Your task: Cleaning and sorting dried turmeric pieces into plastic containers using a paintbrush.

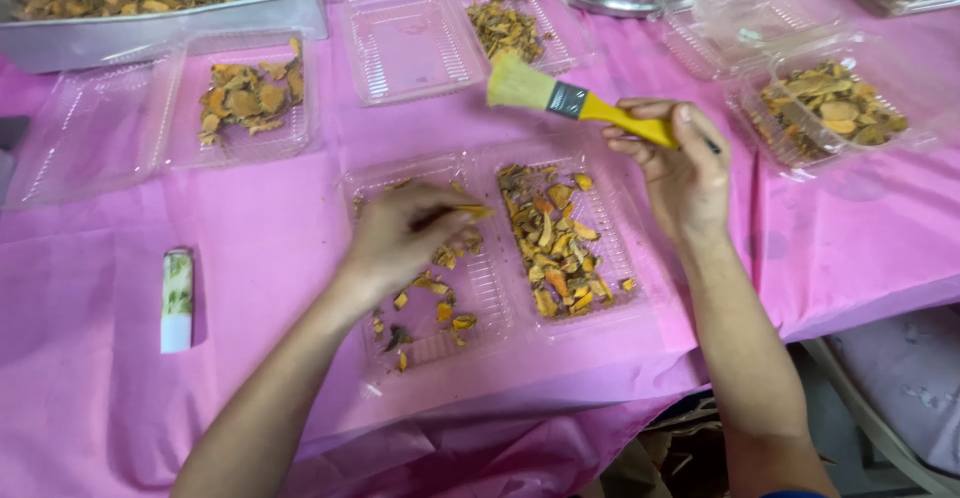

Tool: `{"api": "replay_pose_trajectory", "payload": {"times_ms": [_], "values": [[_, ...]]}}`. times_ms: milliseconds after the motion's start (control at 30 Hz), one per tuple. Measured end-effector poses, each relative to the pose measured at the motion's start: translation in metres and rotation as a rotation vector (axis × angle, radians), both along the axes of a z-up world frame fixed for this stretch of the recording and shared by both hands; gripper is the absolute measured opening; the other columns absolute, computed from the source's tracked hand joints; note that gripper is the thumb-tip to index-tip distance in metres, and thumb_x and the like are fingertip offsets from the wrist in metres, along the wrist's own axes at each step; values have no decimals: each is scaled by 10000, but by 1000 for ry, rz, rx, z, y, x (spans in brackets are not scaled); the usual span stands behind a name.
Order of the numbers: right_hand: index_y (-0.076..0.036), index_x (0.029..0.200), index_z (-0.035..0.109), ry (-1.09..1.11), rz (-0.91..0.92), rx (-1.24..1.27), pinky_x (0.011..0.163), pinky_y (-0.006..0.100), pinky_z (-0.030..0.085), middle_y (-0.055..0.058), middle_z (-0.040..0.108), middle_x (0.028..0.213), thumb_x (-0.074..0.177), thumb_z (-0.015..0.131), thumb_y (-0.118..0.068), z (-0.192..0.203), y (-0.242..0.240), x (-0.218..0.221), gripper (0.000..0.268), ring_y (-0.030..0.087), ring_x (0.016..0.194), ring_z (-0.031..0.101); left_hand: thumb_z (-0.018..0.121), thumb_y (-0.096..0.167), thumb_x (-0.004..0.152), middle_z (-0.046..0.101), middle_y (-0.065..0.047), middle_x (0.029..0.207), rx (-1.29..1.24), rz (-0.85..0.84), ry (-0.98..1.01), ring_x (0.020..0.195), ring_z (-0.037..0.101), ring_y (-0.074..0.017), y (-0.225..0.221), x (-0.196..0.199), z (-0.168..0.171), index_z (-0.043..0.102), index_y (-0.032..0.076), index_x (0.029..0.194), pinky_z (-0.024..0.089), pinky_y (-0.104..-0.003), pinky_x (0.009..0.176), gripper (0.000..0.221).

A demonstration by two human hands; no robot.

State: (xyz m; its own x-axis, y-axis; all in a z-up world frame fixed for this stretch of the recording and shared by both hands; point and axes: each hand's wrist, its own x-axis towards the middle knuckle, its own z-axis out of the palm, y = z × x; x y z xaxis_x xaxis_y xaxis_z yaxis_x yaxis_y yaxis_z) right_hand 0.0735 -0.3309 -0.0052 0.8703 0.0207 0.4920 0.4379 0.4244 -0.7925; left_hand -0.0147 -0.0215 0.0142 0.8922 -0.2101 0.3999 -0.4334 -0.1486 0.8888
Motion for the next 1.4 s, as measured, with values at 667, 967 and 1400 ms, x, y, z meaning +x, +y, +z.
{"api": "replay_pose_trajectory", "payload": {"times_ms": [667,967,1400], "values": [[52,1090,635,-4,-1,-95,847,345,700,233,666,1206,1046,465,-334,4,1,-7,424,297,963,764,748,499,847,635,-185,1227,910,-108,-289,1227,516,-433,45,16,-8,660,81,1310,437,-611,985,630],[144,991,613,-118,169,-162,699,406,687,346,643,1040,1041,457,-240,-13,-2,-5,417,374,809,749,704,270,959,705,-122,928,636,15,-246,949,683,-318,35,13,3,734,81,1089,554,-424,815,231],[162,965,589,-204,239,-66,682,425,690,405,598,1028,1018,477,-219,-11,-4,-9,401,418,805,740,672,159,957,748,-160,863,-17,103,255,735,687,-164,32,14,-1,728,-10,1138,591,-266,670,255]]}}
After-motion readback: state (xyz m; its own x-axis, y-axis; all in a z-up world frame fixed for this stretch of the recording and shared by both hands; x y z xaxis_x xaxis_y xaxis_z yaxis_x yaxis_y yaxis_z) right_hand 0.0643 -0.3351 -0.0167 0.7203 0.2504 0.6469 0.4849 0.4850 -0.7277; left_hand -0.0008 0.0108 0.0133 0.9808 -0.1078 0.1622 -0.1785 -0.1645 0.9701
